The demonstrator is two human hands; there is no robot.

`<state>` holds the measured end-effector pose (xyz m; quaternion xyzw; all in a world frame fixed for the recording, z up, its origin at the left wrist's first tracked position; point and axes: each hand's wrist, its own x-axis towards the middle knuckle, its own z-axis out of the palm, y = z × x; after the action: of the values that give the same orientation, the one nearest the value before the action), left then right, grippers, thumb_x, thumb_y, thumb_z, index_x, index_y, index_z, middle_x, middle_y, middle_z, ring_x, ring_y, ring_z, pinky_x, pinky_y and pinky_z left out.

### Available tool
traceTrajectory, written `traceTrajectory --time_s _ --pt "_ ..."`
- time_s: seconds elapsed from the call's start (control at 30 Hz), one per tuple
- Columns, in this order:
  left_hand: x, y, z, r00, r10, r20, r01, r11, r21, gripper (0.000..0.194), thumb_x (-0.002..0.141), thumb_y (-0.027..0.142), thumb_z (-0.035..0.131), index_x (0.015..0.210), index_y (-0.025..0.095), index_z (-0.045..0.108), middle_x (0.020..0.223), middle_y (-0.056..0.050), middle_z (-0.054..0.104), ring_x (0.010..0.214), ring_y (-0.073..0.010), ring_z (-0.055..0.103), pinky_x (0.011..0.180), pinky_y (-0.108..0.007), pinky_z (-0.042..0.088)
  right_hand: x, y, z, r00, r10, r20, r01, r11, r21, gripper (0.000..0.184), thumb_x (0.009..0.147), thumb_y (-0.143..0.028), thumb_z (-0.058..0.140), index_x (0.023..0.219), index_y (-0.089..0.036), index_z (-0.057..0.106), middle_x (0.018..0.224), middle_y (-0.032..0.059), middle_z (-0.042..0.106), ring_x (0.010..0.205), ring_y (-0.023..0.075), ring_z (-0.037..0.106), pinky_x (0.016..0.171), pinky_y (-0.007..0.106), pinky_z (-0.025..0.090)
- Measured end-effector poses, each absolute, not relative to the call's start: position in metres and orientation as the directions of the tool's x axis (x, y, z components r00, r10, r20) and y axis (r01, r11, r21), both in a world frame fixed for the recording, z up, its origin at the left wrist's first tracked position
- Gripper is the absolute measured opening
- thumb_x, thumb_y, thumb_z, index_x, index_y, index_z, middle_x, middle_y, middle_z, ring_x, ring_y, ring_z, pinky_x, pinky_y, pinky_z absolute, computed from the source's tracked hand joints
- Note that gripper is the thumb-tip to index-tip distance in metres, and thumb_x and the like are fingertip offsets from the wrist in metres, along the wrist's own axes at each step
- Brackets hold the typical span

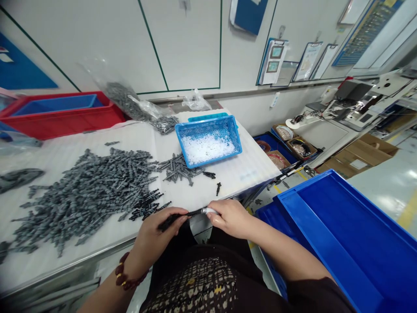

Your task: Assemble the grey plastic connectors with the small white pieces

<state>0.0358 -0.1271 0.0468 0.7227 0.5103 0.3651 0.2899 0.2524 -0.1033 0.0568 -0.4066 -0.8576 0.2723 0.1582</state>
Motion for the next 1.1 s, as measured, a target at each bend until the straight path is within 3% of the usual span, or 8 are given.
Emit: traceTrajectory --time_s 0.2,0.47,0.73,0.87,1.1 --pt "0.037 -0.130 0.041 0.339 0.888 0.310 0.538 -0.453 0.711 0.015 0.085 0.027 0.053 0.089 0.021 0.065 0.083 -0.004 0.071 0.077 -0.0168 0.066 0.072 -0.026 0.052 0.245 -0.106 0.059 -0.626 0.780 0.003 0.710 0.571 -0.411 0.015 0.083 -0.023 0.049 0.069 -0.018 0.054 0.063 -0.0007 0.057 0.057 0.0120 0.046 0.053 0.024 0.021" --pt "0.039 -0.131 0.038 0.360 0.891 0.277 0.551 -0.443 0.708 0.016 0.085 0.027 0.052 0.089 0.021 0.066 0.082 -0.005 0.071 0.075 -0.0174 0.066 0.071 -0.026 0.052 0.233 -0.107 0.066 -0.632 0.771 -0.079 0.756 0.591 -0.280 0.015 0.083 -0.027 0.049 0.074 -0.017 0.058 0.069 0.0027 0.063 0.060 0.0146 0.054 0.052 0.025 0.022" --pt "0.038 -0.132 0.038 0.386 0.883 0.267 0.540 -0.451 0.710 0.017 0.086 0.027 0.051 0.093 0.022 0.066 0.086 -0.004 0.072 0.078 -0.0175 0.066 0.074 -0.026 0.052 0.234 -0.109 0.061 -0.605 0.794 -0.054 0.774 0.571 -0.273 0.028 0.085 -0.039 0.049 0.072 -0.017 0.060 0.065 0.0032 0.064 0.058 0.0143 0.053 0.052 0.025 0.019" --pt "0.038 -0.131 0.039 0.403 0.885 0.233 0.535 -0.435 0.724 0.022 0.087 0.028 0.049 0.102 0.023 0.065 0.092 -0.006 0.071 0.083 -0.0187 0.066 0.077 -0.028 0.051 0.238 -0.107 0.059 -0.662 0.747 -0.061 0.718 0.610 -0.335 0.019 0.086 -0.028 0.048 0.075 -0.017 0.058 0.071 0.0023 0.064 0.062 0.0140 0.054 0.053 0.025 0.021" --pt "0.038 -0.131 0.039 0.421 0.883 0.208 0.522 -0.424 0.740 0.020 0.088 0.027 0.048 0.098 0.022 0.065 0.089 -0.004 0.071 0.081 -0.0163 0.065 0.075 -0.024 0.050 0.241 -0.107 0.058 -0.695 0.715 -0.077 0.681 0.620 -0.388 0.013 0.086 -0.023 0.048 0.079 -0.017 0.057 0.075 0.0019 0.063 0.066 0.0143 0.053 0.055 0.025 0.023"
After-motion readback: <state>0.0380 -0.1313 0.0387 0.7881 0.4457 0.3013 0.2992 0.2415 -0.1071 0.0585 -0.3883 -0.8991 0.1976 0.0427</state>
